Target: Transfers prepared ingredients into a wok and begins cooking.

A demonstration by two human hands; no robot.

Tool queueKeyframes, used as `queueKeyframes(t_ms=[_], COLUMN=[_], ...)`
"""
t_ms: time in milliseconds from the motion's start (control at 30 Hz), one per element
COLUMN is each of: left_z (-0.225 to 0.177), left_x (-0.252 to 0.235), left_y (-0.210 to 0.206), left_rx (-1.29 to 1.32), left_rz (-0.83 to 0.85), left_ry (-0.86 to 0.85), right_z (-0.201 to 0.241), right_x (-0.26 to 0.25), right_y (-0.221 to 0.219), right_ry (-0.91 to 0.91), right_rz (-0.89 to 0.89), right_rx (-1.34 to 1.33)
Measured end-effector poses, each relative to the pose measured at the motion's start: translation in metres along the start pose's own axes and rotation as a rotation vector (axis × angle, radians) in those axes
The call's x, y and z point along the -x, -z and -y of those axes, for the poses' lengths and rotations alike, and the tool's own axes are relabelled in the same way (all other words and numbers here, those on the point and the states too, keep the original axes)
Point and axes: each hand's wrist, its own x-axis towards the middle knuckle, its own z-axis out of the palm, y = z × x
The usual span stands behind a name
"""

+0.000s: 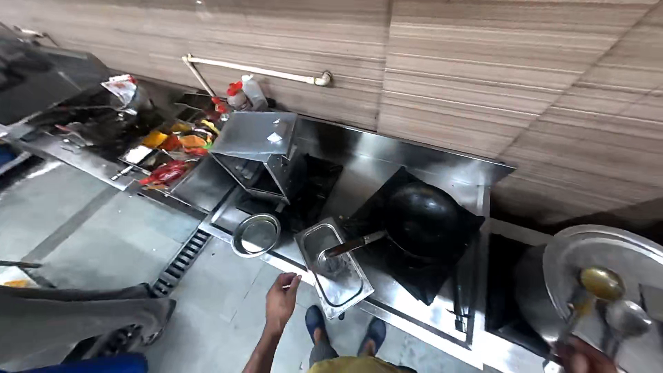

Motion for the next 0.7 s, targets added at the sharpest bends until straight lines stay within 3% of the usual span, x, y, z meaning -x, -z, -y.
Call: queueKeyframes(t_ms=[100,200,300,500,700], left_z=[0.012,-0.017,-0.047,-0.047,-0.055], left_x=[0.005,0.016,0.002,-0.031,-0.034], left_y=[-0.023,-0.055,-0.091,-0.129,-0.105], left_rx=[-0.084,-0.268,-0.411,-0.496,-0.423], left_rz=[0.044,-0.052,-0.173,-0.233,-0.209], left_ry=[0.059,-0.001,0.043,0.128,0.166], right_z=[0.038,0.058,0.069,0.07,0.051], right_x=[0.009,0.039,0.064,0.066,0.04], right_y=[-0.083,-0.156,-0.199,-0.202,-0.176], right_ry=[0.191,0.305,0.441,0.471,0.352], right_rz=[0.347,0.685,0.906,1.002,0.906], right_rx=[-0.005,0.051,0.143,0.196,0.305])
